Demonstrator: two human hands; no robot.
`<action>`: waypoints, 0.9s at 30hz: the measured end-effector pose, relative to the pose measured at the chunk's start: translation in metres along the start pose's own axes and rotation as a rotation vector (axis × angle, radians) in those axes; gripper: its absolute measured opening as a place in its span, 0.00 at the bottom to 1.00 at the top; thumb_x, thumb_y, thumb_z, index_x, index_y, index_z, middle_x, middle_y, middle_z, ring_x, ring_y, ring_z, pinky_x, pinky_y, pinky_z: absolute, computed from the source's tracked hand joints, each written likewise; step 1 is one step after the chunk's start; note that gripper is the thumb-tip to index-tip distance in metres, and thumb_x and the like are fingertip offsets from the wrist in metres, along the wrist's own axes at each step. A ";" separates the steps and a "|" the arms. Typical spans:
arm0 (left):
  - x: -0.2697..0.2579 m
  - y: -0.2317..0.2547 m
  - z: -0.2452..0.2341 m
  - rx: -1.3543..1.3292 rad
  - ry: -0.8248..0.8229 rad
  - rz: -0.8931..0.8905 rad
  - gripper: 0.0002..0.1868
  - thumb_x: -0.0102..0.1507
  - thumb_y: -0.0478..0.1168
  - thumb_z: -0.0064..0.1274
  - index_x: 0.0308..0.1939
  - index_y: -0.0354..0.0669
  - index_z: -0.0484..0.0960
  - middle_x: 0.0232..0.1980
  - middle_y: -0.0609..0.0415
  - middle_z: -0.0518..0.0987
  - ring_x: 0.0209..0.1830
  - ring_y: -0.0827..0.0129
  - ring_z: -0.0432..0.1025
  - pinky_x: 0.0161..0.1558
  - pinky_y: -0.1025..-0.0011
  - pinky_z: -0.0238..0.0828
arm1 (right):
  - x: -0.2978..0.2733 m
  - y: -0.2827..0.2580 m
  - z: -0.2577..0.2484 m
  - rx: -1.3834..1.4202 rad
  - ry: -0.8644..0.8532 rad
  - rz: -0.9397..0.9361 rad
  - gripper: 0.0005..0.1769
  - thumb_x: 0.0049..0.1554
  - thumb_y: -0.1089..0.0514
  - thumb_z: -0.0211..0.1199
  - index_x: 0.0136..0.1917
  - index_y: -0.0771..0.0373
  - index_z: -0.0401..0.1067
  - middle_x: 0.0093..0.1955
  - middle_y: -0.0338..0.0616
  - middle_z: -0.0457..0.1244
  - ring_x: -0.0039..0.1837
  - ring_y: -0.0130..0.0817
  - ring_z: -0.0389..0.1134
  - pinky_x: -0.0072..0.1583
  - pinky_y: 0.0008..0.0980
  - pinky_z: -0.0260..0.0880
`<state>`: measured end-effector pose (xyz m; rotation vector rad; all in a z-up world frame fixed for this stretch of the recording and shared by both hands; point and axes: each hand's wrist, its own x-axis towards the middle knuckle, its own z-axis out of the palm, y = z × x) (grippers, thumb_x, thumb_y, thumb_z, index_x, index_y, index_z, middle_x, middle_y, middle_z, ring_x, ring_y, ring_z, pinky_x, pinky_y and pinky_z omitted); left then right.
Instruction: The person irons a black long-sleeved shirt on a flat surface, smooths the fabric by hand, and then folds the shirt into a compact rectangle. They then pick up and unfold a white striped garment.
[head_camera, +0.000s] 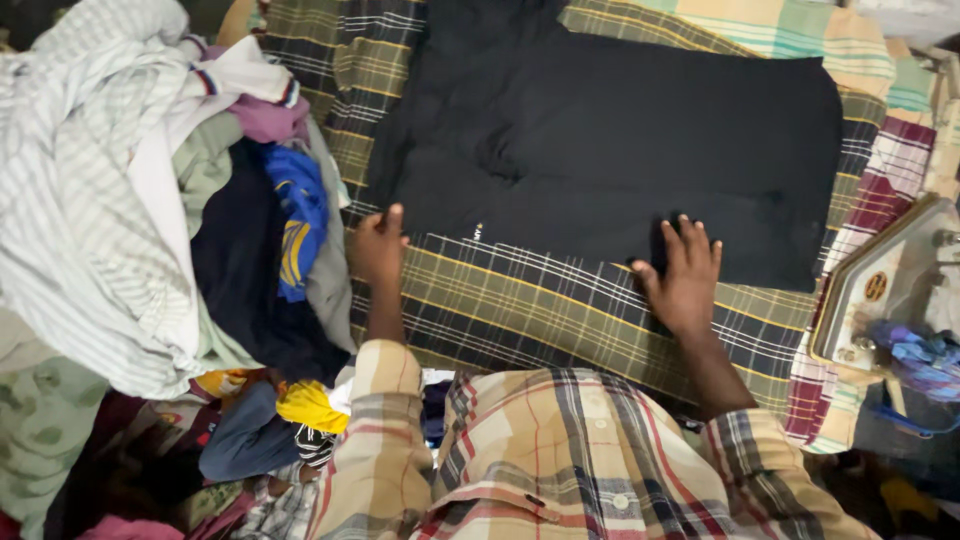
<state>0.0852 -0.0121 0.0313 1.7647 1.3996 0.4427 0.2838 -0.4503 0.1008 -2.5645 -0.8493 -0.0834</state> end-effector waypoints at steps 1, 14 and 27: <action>0.005 -0.004 0.002 -0.003 0.010 -0.001 0.21 0.63 0.56 0.62 0.38 0.39 0.82 0.28 0.52 0.81 0.23 0.71 0.78 0.29 0.68 0.71 | -0.001 -0.004 0.005 -0.055 -0.069 0.014 0.44 0.60 0.33 0.58 0.78 0.63 0.60 0.82 0.59 0.51 0.83 0.59 0.46 0.78 0.66 0.39; -0.090 0.093 0.005 0.230 0.252 0.773 0.19 0.73 0.53 0.50 0.57 0.43 0.80 0.67 0.48 0.75 0.80 0.50 0.62 0.78 0.43 0.54 | 0.009 -0.024 0.007 -0.176 -0.147 -0.029 0.50 0.61 0.25 0.46 0.83 0.60 0.50 0.86 0.57 0.42 0.85 0.57 0.38 0.77 0.68 0.33; -0.057 0.040 -0.072 0.820 -0.046 0.764 0.36 0.65 0.58 0.53 0.75 0.57 0.67 0.77 0.40 0.61 0.79 0.41 0.53 0.70 0.39 0.49 | 0.042 0.060 -0.029 -0.384 -0.067 -0.084 0.40 0.66 0.32 0.48 0.83 0.55 0.57 0.85 0.56 0.48 0.86 0.56 0.42 0.77 0.69 0.37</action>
